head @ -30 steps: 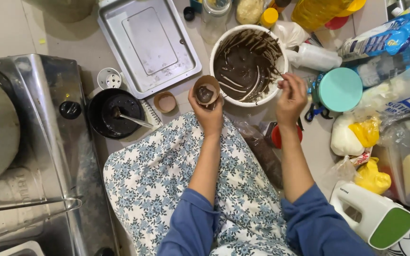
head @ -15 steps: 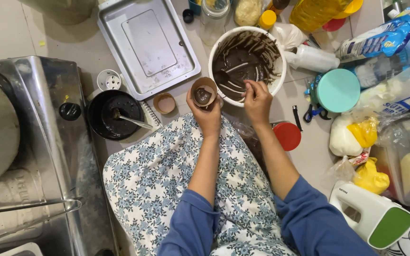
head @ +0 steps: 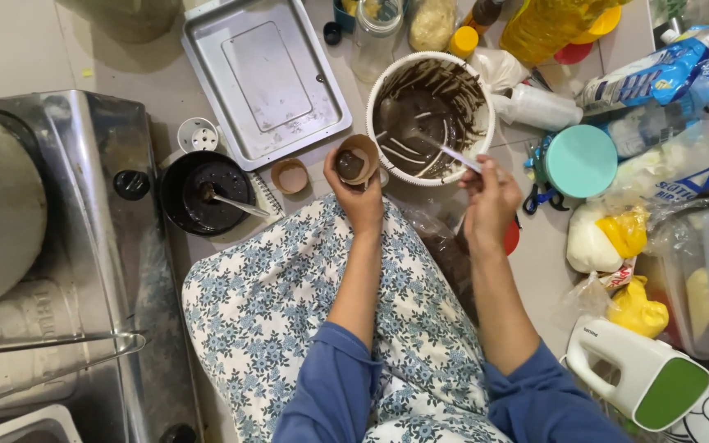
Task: Filling small paper molds with melted chocolate using a spoon at a decorating station.
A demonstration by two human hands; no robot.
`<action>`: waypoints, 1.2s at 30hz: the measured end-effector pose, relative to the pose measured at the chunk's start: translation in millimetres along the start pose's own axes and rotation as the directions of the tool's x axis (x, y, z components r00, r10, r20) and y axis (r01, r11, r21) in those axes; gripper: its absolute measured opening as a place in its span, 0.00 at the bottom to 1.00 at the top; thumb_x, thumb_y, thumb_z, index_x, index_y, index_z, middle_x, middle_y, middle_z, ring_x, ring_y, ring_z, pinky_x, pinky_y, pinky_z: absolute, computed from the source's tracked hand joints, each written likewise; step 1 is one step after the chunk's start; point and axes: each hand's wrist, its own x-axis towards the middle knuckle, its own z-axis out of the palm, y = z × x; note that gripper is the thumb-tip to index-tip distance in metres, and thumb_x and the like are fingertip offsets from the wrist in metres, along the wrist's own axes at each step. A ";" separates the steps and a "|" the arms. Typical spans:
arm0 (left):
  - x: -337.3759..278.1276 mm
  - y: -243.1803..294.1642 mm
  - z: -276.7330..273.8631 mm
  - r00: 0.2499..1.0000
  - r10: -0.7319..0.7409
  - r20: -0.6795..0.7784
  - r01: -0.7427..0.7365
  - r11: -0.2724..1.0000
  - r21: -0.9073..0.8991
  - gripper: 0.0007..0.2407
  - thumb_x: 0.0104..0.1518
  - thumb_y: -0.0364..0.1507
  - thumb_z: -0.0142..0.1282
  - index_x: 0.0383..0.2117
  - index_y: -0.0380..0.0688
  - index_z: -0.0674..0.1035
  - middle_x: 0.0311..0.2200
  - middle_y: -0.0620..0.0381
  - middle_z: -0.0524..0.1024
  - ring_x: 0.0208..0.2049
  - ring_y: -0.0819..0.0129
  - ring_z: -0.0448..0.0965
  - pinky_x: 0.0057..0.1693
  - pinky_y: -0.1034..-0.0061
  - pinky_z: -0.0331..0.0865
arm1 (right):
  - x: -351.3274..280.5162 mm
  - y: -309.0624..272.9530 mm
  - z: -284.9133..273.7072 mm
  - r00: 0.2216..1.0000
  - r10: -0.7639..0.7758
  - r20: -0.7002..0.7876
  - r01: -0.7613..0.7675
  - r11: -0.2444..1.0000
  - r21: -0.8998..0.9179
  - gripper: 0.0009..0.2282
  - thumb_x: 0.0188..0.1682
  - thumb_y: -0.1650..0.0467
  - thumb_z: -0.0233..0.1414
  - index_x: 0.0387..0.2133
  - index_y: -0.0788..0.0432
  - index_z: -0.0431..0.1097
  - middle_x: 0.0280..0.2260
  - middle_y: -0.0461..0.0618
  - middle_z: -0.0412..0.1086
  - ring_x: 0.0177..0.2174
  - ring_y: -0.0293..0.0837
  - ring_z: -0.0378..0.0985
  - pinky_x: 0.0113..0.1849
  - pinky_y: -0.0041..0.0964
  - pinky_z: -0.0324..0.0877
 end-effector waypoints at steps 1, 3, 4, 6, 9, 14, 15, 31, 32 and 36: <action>-0.1 -1.2 -0.8 1.000 0.004 -0.003 -0.004 1.000 -0.001 0.29 0.37 0.15 0.55 0.49 0.49 0.59 0.47 0.48 0.58 0.51 0.56 0.56 0.52 0.65 0.60 | -6.1 -3.1 0.3 1.000 -0.001 0.005 0.001 1.000 0.002 0.05 0.44 0.73 0.43 0.27 0.65 0.64 0.16 0.50 0.64 0.18 0.34 0.71 0.23 0.20 0.70; -1.7 -3.9 -1.9 0.997 -0.042 0.061 0.044 0.999 -0.031 0.29 0.36 0.15 0.55 0.48 0.49 0.60 0.46 0.46 0.59 0.51 0.53 0.57 0.53 0.65 0.59 | -18.2 -9.9 -0.6 0.868 -0.481 0.125 0.480 0.876 0.034 0.06 0.47 0.74 0.39 0.28 0.68 0.61 0.29 0.62 0.64 0.21 0.44 0.70 0.24 0.31 0.70; -2.3 -0.4 -1.0 0.997 -0.041 0.060 0.043 0.999 -0.033 0.29 0.36 0.15 0.55 0.48 0.49 0.60 0.46 0.46 0.59 0.51 0.53 0.57 0.53 0.65 0.59 | -24.1 -14.3 -0.9 0.866 -0.482 0.128 0.482 0.875 0.035 0.06 0.47 0.74 0.39 0.28 0.68 0.61 0.29 0.62 0.64 0.21 0.44 0.70 0.24 0.31 0.70; -3.7 6.4 0.0 0.995 -0.036 0.091 0.042 0.997 -0.059 0.29 0.36 0.15 0.56 0.48 0.49 0.61 0.45 0.48 0.60 0.51 0.55 0.58 0.53 0.66 0.58 | -36.4 -22.6 -1.5 0.555 -0.749 0.361 0.796 0.605 0.033 0.08 0.46 0.76 0.39 0.24 0.72 0.61 0.23 0.66 0.62 0.17 0.52 0.69 0.19 0.38 0.68; -0.8 2.1 -3.2 0.996 0.000 0.085 0.001 1.000 -0.014 0.29 0.36 0.15 0.56 0.47 0.48 0.61 0.44 0.47 0.61 0.50 0.55 0.59 0.53 0.67 0.58 | -40.2 -11.3 -13.6 0.282 -0.795 0.538 0.956 0.277 -0.091 0.07 0.41 0.74 0.46 0.19 0.67 0.69 0.24 0.57 0.69 0.22 0.46 0.72 0.24 0.31 0.68; -2.1 2.6 -5.1 0.991 -0.018 0.130 0.032 0.993 -0.110 0.28 0.37 0.15 0.56 0.47 0.48 0.61 0.42 0.50 0.63 0.48 0.60 0.62 0.52 0.68 0.59 | -53.6 -18.6 6.5 0.218 -0.746 0.629 0.963 0.271 -0.012 0.05 0.39 0.76 0.48 0.20 0.65 0.71 0.25 0.55 0.70 0.23 0.47 0.72 0.27 0.35 0.69; -2.0 2.2 -5.3 0.989 -0.031 0.145 0.051 0.989 -0.139 0.27 0.37 0.15 0.56 0.47 0.48 0.61 0.41 0.50 0.63 0.47 0.60 0.63 0.51 0.69 0.61 | -56.6 -23.0 11.0 0.172 -0.742 0.648 0.967 0.254 0.035 0.05 0.40 0.77 0.47 0.21 0.66 0.71 0.25 0.56 0.69 0.23 0.50 0.72 0.27 0.38 0.68; -4.4 7.1 -5.8 0.988 -0.051 0.145 0.061 0.996 -0.063 0.28 0.35 0.15 0.56 0.47 0.48 0.61 0.41 0.47 0.63 0.47 0.51 0.64 0.50 0.66 0.62 | -58.0 -17.2 17.4 0.072 -0.779 0.623 0.983 0.161 0.087 0.06 0.41 0.76 0.47 0.20 0.68 0.70 0.24 0.57 0.69 0.22 0.51 0.71 0.25 0.38 0.67; -5.0 7.4 -5.2 0.988 -0.049 0.145 0.056 0.997 -0.044 0.28 0.35 0.15 0.56 0.46 0.48 0.61 0.41 0.46 0.63 0.47 0.49 0.64 0.50 0.64 0.62 | -57.9 -18.5 17.4 0.065 -0.792 0.607 0.988 0.138 0.073 0.06 0.41 0.76 0.47 0.21 0.68 0.70 0.24 0.57 0.69 0.22 0.50 0.71 0.26 0.38 0.67; -4.2 3.8 -4.2 0.990 -0.032 0.137 0.031 0.999 0.011 0.29 0.35 0.16 0.57 0.47 0.49 0.61 0.41 0.47 0.63 0.47 0.47 0.63 0.49 0.62 0.63 | -60.4 -19.5 15.8 0.073 -0.798 0.599 0.988 0.142 0.068 0.06 0.41 0.76 0.47 0.20 0.68 0.70 0.23 0.56 0.69 0.21 0.48 0.71 0.26 0.37 0.68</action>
